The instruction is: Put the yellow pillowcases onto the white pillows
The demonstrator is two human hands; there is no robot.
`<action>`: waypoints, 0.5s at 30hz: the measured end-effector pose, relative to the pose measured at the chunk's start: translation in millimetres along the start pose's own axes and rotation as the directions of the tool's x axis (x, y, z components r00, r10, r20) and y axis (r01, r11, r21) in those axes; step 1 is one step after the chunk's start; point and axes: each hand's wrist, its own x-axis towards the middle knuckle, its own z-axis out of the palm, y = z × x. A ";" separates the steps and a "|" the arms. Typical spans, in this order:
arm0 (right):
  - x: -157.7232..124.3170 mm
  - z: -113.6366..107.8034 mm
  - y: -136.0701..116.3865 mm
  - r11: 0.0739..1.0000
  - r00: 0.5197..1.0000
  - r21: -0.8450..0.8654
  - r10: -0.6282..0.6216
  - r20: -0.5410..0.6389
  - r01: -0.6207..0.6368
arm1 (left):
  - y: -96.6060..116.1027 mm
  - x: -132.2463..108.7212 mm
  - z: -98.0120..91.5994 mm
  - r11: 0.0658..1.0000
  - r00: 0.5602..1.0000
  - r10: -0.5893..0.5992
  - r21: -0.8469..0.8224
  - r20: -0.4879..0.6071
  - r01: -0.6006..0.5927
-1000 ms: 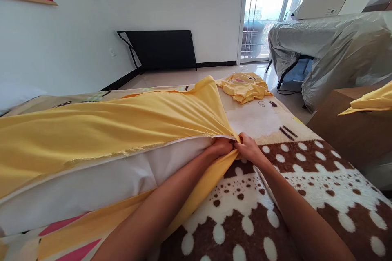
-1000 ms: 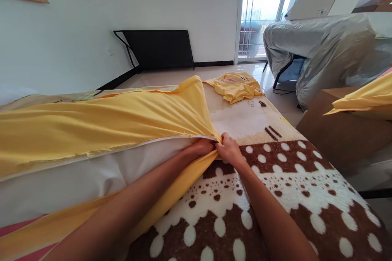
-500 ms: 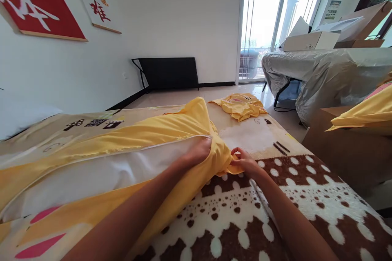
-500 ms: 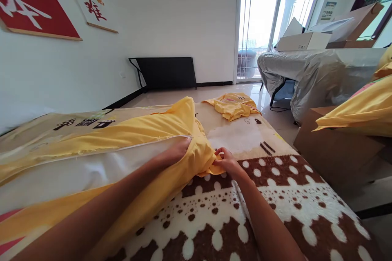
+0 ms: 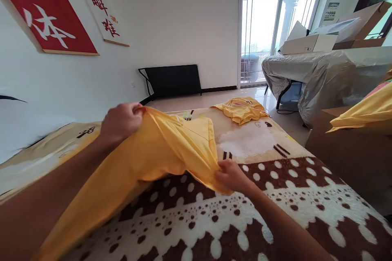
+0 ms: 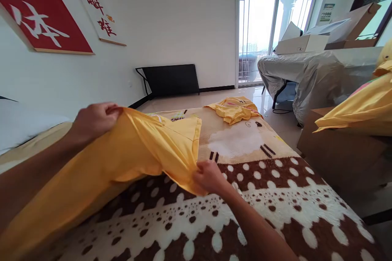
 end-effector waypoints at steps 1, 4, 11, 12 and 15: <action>-5.5 8.7 -14.8 0.992 0.996 -0.088 -0.088 -0.001 0.087 | 18.8 9.8 -5.9 0.992 0.988 0.095 0.096 -0.123 -0.083; -15.0 33.2 -57.5 0.897 0.953 -0.329 -0.301 0.037 0.297 | 84.4 28.0 -22.1 0.960 0.922 0.272 0.136 -0.274 -0.243; -12.3 41.7 -106.4 0.778 0.867 -0.393 -0.484 0.119 0.489 | 149.8 18.5 -59.5 0.871 0.771 0.452 0.038 -0.448 -0.489; -14.2 43.0 -106.1 0.793 0.864 -0.345 -0.483 0.145 0.502 | 141.6 17.4 -60.8 0.880 0.790 0.438 0.023 -0.430 -0.475; -26.2 62.4 -96.9 0.896 0.884 -0.068 -0.417 0.212 0.439 | 93.7 9.2 -50.7 0.918 0.887 0.354 -0.068 -0.296 -0.390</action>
